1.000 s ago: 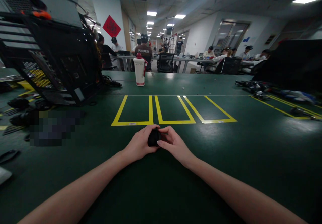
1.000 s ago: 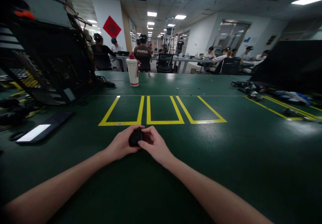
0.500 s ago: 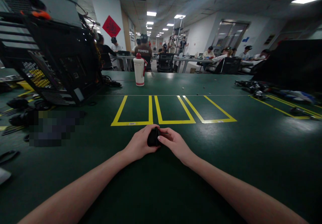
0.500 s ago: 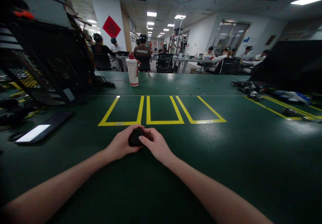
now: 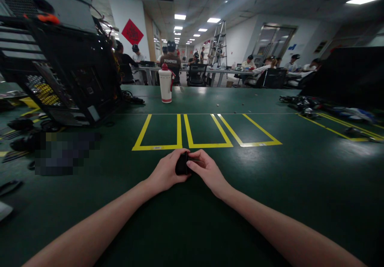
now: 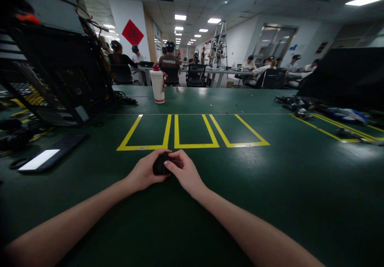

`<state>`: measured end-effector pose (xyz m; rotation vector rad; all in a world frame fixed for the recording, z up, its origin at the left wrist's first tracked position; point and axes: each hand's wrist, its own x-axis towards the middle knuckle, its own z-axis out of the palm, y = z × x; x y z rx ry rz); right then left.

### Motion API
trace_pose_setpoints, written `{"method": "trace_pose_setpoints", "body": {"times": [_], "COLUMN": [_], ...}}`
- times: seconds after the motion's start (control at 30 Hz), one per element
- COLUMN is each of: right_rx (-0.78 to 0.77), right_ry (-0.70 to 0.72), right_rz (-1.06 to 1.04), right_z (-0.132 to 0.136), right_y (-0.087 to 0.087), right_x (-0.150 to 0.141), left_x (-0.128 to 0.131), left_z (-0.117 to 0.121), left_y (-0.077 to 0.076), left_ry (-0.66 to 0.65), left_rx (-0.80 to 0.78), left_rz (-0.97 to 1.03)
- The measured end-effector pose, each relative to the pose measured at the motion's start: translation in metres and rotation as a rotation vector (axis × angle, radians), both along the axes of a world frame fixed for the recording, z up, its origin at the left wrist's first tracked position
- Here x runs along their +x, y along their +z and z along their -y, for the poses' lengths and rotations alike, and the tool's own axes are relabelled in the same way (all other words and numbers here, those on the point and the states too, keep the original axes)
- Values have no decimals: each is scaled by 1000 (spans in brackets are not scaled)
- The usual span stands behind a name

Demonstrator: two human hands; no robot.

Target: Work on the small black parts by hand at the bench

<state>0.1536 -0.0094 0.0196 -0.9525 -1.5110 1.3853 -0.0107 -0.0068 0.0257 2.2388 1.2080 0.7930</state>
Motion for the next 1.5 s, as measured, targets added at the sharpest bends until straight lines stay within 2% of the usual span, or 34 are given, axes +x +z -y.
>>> {"method": "trace_pose_setpoints", "body": {"times": [0.13,0.3,0.6,0.9,1.17,1.37,1.5], "right_rx": [-77,-139,-125,-94,-131,-122,-90], "right_ry": [-29,24,145,-11,31,94,54], "right_rz": [33,65,-96,-13,45,-74,-65], "right_z": [-2,-3,4,-4,-6,4,5], "right_y": [-2,-1,5,-3,-3,4,5], "right_x": [1,3,5,1,4,5,2], "left_x": [0,-1,1,0,1,1,1], "left_z": [0,0,-1,-1,0,0,0], "left_y": [0,2,-2,-2,1,0,1], "left_ry": [1,-14,3,-3,0,11,5], "left_rx": [-23,-29,21,16,-26,-42,-21], "left_rz": [-4,13,6,15,38,45,57]}}
